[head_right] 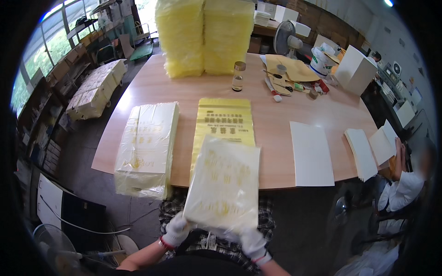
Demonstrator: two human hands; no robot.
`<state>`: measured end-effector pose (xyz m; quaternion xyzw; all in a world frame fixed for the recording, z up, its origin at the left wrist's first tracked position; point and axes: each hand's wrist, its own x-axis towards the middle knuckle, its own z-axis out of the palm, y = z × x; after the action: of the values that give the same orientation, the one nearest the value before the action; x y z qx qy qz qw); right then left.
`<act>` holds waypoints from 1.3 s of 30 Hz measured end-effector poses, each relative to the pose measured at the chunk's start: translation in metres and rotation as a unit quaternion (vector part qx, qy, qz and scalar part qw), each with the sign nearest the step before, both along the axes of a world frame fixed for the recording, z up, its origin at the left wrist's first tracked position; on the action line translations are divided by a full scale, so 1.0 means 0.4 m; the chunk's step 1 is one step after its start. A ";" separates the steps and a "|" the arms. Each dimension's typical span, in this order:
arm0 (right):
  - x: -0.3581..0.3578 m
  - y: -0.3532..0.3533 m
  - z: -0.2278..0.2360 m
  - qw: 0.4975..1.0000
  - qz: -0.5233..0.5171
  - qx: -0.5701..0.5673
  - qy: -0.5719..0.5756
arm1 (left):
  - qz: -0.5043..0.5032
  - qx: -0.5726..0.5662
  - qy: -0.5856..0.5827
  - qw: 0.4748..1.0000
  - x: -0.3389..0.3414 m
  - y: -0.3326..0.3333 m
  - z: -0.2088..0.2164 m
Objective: The person repeatedly picks up white books from a stack, places them into yellow plastic bags, and sets the filled bags aside. The process is performed one at a time in a repetitive loop.
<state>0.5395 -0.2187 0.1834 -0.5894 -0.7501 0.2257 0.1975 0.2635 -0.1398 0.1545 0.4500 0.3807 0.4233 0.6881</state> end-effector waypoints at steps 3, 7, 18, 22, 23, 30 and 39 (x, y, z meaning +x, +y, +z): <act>0.028 -0.003 -0.021 0.956 -0.207 0.077 0.192 | 0.082 0.168 0.205 0.961 0.019 0.048 0.015; 0.155 -0.056 -0.126 0.902 -0.120 -0.225 0.348 | 0.103 0.299 0.221 0.923 0.060 0.078 -0.014; -0.198 0.356 -0.084 0.605 -0.199 -0.201 0.744 | 0.277 0.515 0.201 0.786 -0.066 0.187 0.246; -0.364 0.568 -0.191 0.803 0.043 -0.144 0.577 | 0.487 0.263 0.063 0.831 -0.235 0.308 0.205; -0.430 0.574 -0.116 0.665 0.029 -0.338 0.666 | 0.483 0.177 0.023 0.857 -0.288 0.340 0.197; -0.612 0.527 -0.137 0.838 -0.026 -0.362 0.408 | 0.525 0.002 0.002 0.851 -0.664 0.318 -0.182; -0.246 0.298 -0.246 0.786 -0.054 -0.441 0.431 | 0.198 -0.033 0.274 0.941 -0.230 0.116 -0.172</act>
<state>0.4411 -0.0996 0.0849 -0.4934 -0.3730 0.7512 0.2303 0.1717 -0.0934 0.0859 0.4413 0.6495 0.3985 0.4740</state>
